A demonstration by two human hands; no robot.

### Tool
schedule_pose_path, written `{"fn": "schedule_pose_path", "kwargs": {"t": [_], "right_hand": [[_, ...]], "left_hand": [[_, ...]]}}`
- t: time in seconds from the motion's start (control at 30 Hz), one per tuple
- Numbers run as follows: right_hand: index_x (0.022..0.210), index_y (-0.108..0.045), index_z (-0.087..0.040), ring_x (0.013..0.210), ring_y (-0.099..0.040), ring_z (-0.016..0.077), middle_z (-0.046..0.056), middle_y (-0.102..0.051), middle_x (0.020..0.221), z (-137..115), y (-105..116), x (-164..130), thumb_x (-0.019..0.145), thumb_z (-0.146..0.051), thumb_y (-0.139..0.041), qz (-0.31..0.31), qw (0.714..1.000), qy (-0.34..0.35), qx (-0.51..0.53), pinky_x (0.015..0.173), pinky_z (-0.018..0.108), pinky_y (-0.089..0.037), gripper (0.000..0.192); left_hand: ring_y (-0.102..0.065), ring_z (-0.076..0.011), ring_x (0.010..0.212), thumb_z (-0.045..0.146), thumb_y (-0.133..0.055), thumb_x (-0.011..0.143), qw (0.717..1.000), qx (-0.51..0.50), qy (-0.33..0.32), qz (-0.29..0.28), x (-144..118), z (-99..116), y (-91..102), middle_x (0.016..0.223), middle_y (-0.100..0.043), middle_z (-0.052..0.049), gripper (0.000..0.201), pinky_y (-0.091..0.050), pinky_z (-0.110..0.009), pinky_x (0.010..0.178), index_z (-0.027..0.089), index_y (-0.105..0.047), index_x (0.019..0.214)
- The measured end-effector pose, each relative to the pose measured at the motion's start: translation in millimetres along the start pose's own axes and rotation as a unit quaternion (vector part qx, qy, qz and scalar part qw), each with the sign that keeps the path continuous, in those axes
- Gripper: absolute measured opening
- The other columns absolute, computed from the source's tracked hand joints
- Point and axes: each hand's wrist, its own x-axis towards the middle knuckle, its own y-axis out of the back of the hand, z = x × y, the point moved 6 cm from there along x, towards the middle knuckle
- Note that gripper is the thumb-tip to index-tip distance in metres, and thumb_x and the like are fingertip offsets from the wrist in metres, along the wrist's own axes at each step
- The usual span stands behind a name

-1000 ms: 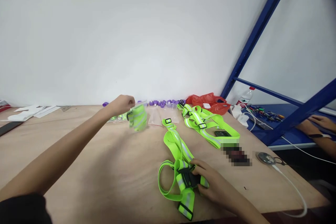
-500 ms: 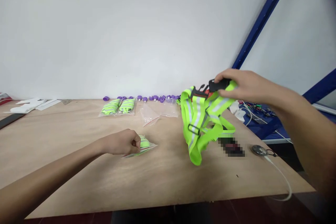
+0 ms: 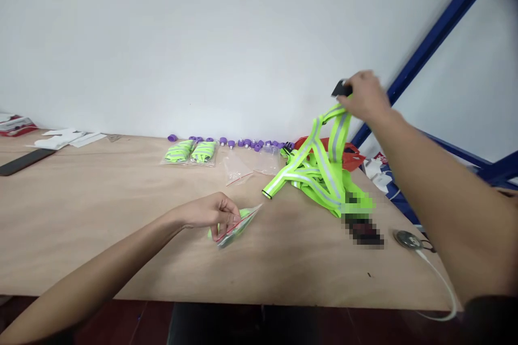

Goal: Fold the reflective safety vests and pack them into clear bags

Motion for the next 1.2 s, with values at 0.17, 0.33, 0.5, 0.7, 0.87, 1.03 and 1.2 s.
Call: {"fn": "schedule_pose_path", "kwargs": {"t": [0.17, 0.33, 0.5, 0.7, 0.87, 1.03, 1.2], "right_hand": [[0.079, -0.066, -0.015, 0.096, -0.069, 0.027, 0.009, -0.07, 0.092, -52, -73, -105, 0.083, -0.03, -0.072, -0.097, 0.99, 0.039, 0.097, 0.088, 0.048, -0.054, 0.017], [0.111, -0.068, -0.022, 0.089, -0.068, 0.0166, 0.006, -0.072, 0.1, -168, -74, -266, 0.094, -0.023, -0.058, -0.238, 0.914, 0.231, 0.232, 0.077, 0.029, -0.057, 0.02], [0.127, -0.061, -0.023, 0.092, -0.067, 0.0149, 0.007, -0.069, 0.104, -194, -63, -317, 0.099, -0.018, -0.051, -0.177, 0.922, 0.23, 0.256, 0.078, 0.026, -0.057, 0.03], [0.128, -0.06, -0.023, 0.077, -0.068, 0.0153, 0.005, -0.071, 0.088, -182, -59, -317, 0.096, -0.011, -0.051, -0.077, 0.944, 0.264, 0.183, 0.07, 0.026, -0.056, 0.035], [0.11, -0.064, -0.022, 0.075, -0.068, 0.0163, 0.005, -0.071, 0.082, -181, -52, -322, 0.09, -0.005, -0.049, -0.05, 0.934, 0.32, 0.152, 0.068, 0.027, -0.054, 0.03], [0.103, -0.064, -0.021, 0.086, -0.068, 0.0201, 0.009, -0.074, 0.101, -179, -38, -332, 0.083, -0.003, -0.047, -0.132, 0.918, 0.343, 0.147, 0.072, 0.032, -0.056, 0.032], [0.081, -0.058, -0.021, 0.08, -0.068, 0.0191, 0.009, -0.073, 0.102, -174, -27, -337, 0.081, -0.003, -0.05, -0.238, 0.906, 0.277, 0.216, 0.071, 0.032, -0.056, 0.02]], "left_hand": [[-0.064, -0.0126, 0.052, 0.045, -0.072, 0.079, 0.997, -0.059, -0.04, 0.006, -3, 5, -8.5, 0.066, -0.067, -0.001, 0.031, -0.053, -0.023, 0.05, 0.014, -0.067, 0.077], [-0.064, -0.0127, 0.051, 0.049, -0.075, 0.077, 0.995, -0.083, -0.046, 0.025, 4, 1, -19.0, 0.062, -0.067, -0.001, 0.036, -0.053, -0.023, 0.051, 0.014, -0.067, 0.077], [-0.06, -0.0107, 0.048, 0.051, -0.074, 0.079, 0.989, -0.096, -0.098, 0.05, 9, 1, -29.9, 0.056, -0.063, 0.001, 0.038, -0.047, -0.019, 0.046, 0.014, -0.063, 0.078], [-0.055, -0.0099, 0.044, 0.054, -0.068, 0.085, 0.98, -0.133, -0.148, 0.001, 11, 2, -55.1, 0.057, -0.061, 0.001, 0.041, -0.044, -0.02, 0.044, 0.015, -0.057, 0.078], [-0.049, -0.009, 0.038, 0.052, -0.067, 0.083, 0.97, -0.163, -0.169, 0.068, 17, -2, -52.4, 0.05, -0.056, 0.003, 0.039, -0.035, -0.019, 0.04, 0.017, -0.053, 0.073], [-0.042, -0.0084, 0.042, 0.044, -0.06, 0.085, 0.93, -0.108, -0.21, 0.281, -1, -5, -23.9, 0.048, -0.045, 0.006, 0.033, -0.034, -0.02, 0.045, 0.02, -0.048, 0.067], [-0.06, -0.0249, 0.107, 0.044, -0.066, 0.085, 0.931, 0.14, -0.278, 0.193, -4, 2, -47.9, 0.114, -0.066, -0.01, 0.029, -0.046, -0.036, 0.094, 0.019, -0.063, 0.099]]}}
